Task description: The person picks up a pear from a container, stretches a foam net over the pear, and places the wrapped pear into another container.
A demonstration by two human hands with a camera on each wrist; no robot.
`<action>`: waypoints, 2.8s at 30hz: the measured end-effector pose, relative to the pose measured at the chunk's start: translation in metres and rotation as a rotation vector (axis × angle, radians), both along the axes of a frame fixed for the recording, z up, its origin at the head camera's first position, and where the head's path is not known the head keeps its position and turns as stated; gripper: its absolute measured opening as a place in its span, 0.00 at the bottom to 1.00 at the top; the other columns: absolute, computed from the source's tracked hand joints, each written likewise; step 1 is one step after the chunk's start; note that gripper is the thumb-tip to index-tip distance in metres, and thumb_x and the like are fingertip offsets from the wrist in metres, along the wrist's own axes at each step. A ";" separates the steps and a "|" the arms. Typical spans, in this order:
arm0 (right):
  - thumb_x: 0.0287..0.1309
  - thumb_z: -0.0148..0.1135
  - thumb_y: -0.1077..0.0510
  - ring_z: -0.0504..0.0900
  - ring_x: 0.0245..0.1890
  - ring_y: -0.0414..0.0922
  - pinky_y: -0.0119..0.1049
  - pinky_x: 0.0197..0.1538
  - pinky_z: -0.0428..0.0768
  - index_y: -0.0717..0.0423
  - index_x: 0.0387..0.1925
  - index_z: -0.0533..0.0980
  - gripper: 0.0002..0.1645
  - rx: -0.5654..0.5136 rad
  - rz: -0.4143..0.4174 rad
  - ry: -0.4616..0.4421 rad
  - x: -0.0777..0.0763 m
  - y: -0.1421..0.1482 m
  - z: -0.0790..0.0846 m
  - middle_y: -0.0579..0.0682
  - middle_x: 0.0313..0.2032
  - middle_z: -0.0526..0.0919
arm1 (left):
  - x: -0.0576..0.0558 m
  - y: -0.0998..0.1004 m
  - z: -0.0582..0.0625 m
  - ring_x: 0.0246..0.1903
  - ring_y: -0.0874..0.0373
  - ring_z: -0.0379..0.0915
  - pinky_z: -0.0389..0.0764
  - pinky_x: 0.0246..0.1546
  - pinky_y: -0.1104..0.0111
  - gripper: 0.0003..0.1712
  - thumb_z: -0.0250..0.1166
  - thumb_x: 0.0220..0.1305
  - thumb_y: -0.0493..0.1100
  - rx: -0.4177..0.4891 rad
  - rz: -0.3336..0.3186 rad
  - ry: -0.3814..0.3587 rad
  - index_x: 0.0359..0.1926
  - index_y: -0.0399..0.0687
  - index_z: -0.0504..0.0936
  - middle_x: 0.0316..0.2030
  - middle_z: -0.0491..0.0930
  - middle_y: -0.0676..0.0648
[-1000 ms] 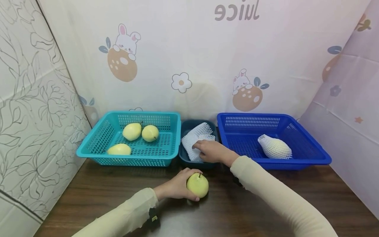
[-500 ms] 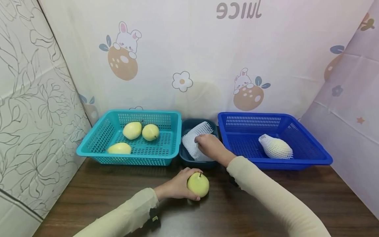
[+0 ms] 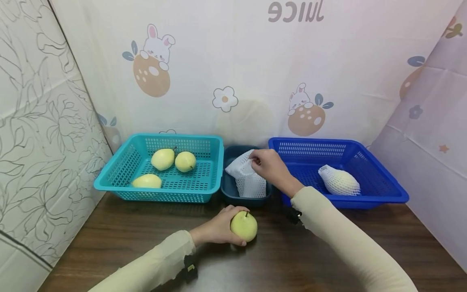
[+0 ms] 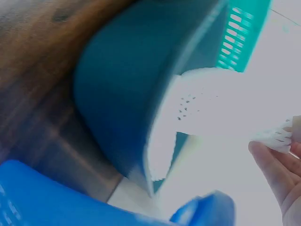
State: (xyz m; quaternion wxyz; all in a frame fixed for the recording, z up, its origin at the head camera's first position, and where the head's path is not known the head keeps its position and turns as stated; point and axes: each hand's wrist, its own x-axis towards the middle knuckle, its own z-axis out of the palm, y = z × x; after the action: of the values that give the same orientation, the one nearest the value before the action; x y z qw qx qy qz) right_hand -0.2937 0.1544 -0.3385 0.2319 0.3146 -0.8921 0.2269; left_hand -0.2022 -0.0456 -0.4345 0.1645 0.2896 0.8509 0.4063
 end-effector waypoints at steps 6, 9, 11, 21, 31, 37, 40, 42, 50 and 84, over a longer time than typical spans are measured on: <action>0.53 0.60 0.69 0.75 0.24 0.45 0.39 0.31 0.78 0.63 0.32 0.82 0.06 -0.084 -0.050 -0.050 0.009 0.011 0.018 0.53 0.27 0.82 | 0.000 0.000 0.001 0.45 0.56 0.64 0.72 0.41 0.61 0.45 0.78 0.40 0.51 -0.004 0.000 -0.003 0.62 0.57 0.69 0.44 0.68 0.53; 0.53 0.61 0.68 0.78 0.26 0.45 0.41 0.34 0.80 0.62 0.32 0.82 0.05 -0.114 -0.063 -0.059 0.015 0.016 0.025 0.53 0.28 0.83 | 0.000 0.000 0.002 0.46 0.56 0.64 0.72 0.42 0.60 0.48 0.78 0.41 0.52 -0.011 -0.006 0.000 0.65 0.57 0.67 0.46 0.68 0.53; 0.53 0.61 0.68 0.79 0.27 0.45 0.42 0.35 0.80 0.62 0.31 0.81 0.05 -0.126 -0.061 -0.069 0.019 0.019 0.029 0.53 0.29 0.83 | 0.001 0.000 0.003 0.47 0.55 0.64 0.72 0.43 0.59 0.51 0.78 0.41 0.52 -0.013 -0.008 0.004 0.68 0.56 0.64 0.47 0.68 0.52; 0.52 0.63 0.68 0.80 0.29 0.45 0.45 0.37 0.81 0.61 0.31 0.82 0.04 -0.188 -0.058 -0.142 0.046 0.029 0.045 0.52 0.30 0.84 | 0.001 0.000 0.005 0.46 0.56 0.64 0.71 0.43 0.60 0.48 0.78 0.41 0.51 -0.011 -0.010 0.007 0.65 0.52 0.68 0.45 0.68 0.53; 0.52 0.66 0.66 0.82 0.29 0.44 0.37 0.34 0.81 0.59 0.32 0.83 0.04 -0.233 -0.108 -0.219 0.075 0.041 0.061 0.51 0.31 0.84 | 0.002 0.002 0.006 0.45 0.57 0.65 0.72 0.42 0.61 0.46 0.78 0.39 0.50 -0.005 -0.009 0.010 0.62 0.51 0.70 0.45 0.69 0.53; 0.53 0.66 0.65 0.82 0.29 0.45 0.29 0.32 0.79 0.60 0.33 0.83 0.04 -0.260 -0.117 -0.288 0.090 0.048 0.067 0.52 0.31 0.84 | 0.003 0.002 0.008 0.45 0.56 0.64 0.72 0.41 0.61 0.46 0.78 0.39 0.49 -0.012 -0.008 0.002 0.63 0.51 0.70 0.46 0.69 0.51; 0.53 0.67 0.65 0.82 0.29 0.45 0.29 0.32 0.79 0.61 0.33 0.82 0.05 -0.281 -0.110 -0.303 0.096 0.050 0.066 0.53 0.31 0.83 | 0.003 0.002 0.008 0.46 0.55 0.64 0.71 0.41 0.60 0.48 0.78 0.40 0.49 -0.018 -0.010 0.004 0.64 0.50 0.68 0.46 0.68 0.50; 0.53 0.67 0.66 0.83 0.29 0.45 0.30 0.32 0.80 0.61 0.33 0.82 0.04 -0.296 -0.103 -0.309 0.098 0.051 0.065 0.53 0.31 0.83 | 0.004 0.002 0.007 0.47 0.54 0.63 0.71 0.42 0.60 0.49 0.78 0.40 0.50 -0.021 -0.005 -0.004 0.65 0.49 0.66 0.48 0.68 0.50; 0.52 0.66 0.67 0.82 0.30 0.45 0.32 0.32 0.81 0.60 0.33 0.82 0.05 -0.323 -0.091 -0.307 0.102 0.054 0.056 0.52 0.32 0.83 | 0.009 0.003 0.010 0.52 0.50 0.61 0.71 0.47 0.54 0.52 0.73 0.46 0.58 0.054 0.113 -0.151 0.68 0.45 0.60 0.56 0.66 0.45; 0.57 0.64 0.64 0.81 0.30 0.44 0.32 0.35 0.80 0.65 0.38 0.79 0.08 -0.534 0.030 -0.486 0.092 0.030 0.031 0.57 0.35 0.83 | -0.004 0.005 0.040 0.61 0.51 0.61 0.57 0.64 0.58 0.29 0.47 0.74 0.50 1.155 0.362 -0.556 0.68 0.37 0.58 0.64 0.63 0.39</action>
State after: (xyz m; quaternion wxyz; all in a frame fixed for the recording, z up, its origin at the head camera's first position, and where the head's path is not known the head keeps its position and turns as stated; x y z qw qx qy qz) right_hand -0.2013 0.1843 -0.3076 0.0836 0.1925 -0.8256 0.5237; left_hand -0.2064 -0.0409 -0.3942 0.1256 0.0683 0.4576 0.8776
